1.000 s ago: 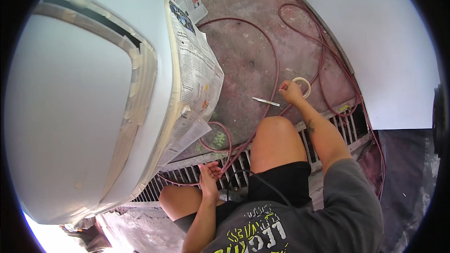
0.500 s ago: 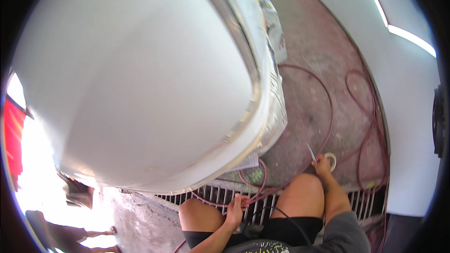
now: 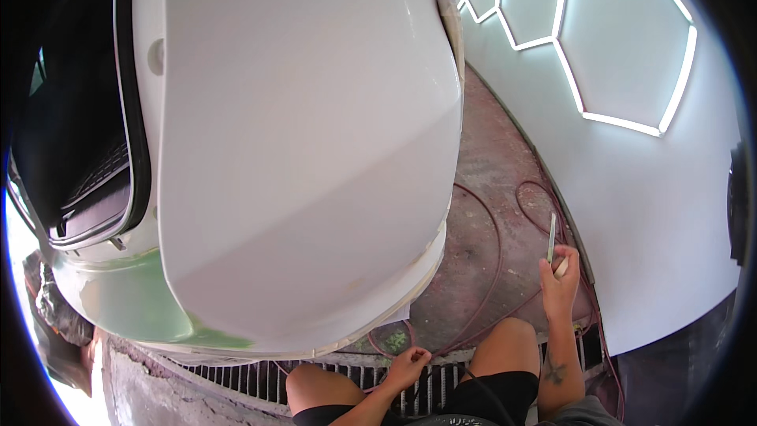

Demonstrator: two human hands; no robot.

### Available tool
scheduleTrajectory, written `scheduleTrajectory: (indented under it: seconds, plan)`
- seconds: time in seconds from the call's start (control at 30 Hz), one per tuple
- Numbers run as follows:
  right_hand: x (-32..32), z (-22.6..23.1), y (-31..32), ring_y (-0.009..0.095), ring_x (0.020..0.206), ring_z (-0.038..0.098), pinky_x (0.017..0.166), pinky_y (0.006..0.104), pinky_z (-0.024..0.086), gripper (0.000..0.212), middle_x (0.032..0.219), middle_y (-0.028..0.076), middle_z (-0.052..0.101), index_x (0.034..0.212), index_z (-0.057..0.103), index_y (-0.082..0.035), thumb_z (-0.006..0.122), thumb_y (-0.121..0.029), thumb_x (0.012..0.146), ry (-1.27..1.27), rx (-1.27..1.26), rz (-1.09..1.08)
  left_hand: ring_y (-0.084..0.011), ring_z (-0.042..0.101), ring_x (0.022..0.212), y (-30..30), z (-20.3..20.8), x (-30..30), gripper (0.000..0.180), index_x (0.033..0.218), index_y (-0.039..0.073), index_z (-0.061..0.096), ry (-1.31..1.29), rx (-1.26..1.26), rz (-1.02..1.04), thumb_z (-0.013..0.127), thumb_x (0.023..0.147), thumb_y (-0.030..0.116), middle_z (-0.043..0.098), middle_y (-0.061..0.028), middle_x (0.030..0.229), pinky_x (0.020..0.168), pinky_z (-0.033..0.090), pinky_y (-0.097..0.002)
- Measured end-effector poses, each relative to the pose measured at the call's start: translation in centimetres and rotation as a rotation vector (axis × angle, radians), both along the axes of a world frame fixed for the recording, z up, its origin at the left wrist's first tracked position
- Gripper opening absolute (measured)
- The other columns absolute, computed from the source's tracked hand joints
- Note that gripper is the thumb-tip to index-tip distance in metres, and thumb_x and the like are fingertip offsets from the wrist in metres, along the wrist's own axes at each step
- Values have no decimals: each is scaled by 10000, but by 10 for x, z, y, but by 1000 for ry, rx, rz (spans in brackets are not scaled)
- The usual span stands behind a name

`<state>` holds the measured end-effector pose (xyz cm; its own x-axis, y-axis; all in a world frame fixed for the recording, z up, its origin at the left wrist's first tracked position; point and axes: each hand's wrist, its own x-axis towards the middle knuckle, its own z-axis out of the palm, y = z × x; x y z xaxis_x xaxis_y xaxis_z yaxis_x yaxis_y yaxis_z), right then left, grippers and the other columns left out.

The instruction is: The person applies masking tape to the edge of a white car bumper, smoothing it down and cutting pieces as needed to cover the seam between the bumper and the adjacent panel.

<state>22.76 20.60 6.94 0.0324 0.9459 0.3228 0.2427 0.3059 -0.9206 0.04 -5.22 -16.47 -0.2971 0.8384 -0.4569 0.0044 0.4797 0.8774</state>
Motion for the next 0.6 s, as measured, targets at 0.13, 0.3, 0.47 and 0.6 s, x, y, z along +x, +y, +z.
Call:
scheduleTrajectory:
  seconds: [0.13, 0.3, 0.47, 0.6]
  plan:
    - [-55, 89, -40, 43, 698, 428, 633, 220, 356, 571, 807, -51, 473, 1476, 573, -42, 753, 11, 937, 52, 270, 34, -225, 734, 913, 8, 14, -13, 409, 1178, 47, 745, 71, 20, -4, 720, 1016, 422, 777, -107, 1036, 829, 563, -376]
    - [-94, 170, -85, 39, 691, 419, 634, 217, 363, 522, 782, -62, 467, 1438, 636, -13, 757, 25, 932, 33, 551, 146, -239, 742, 905, 17, 10, -8, 384, 1168, 49, 748, 40, 55, -29, 723, 1011, 399, 781, -108, 1016, 834, 567, -385]
    - [-138, 226, -100, 45, 649, 453, 643, 223, 408, 456, 688, -47, 481, 1387, 685, -15, 762, 5, 939, -98, 727, 169, -197, 710, 902, 17, -9, -6, 353, 1168, 28, 738, -31, 71, -26, 732, 1014, 346, 767, -94, 1022, 805, 552, -351]
    - [-157, 259, -89, 61, 615, 470, 634, 239, 429, 442, 643, -23, 496, 1393, 691, -41, 757, -36, 956, -169, 738, 217, -205, 735, 890, 16, -16, -11, 383, 1155, 53, 751, -53, 85, 2, 727, 1000, 402, 783, -92, 1016, 819, 568, -361]
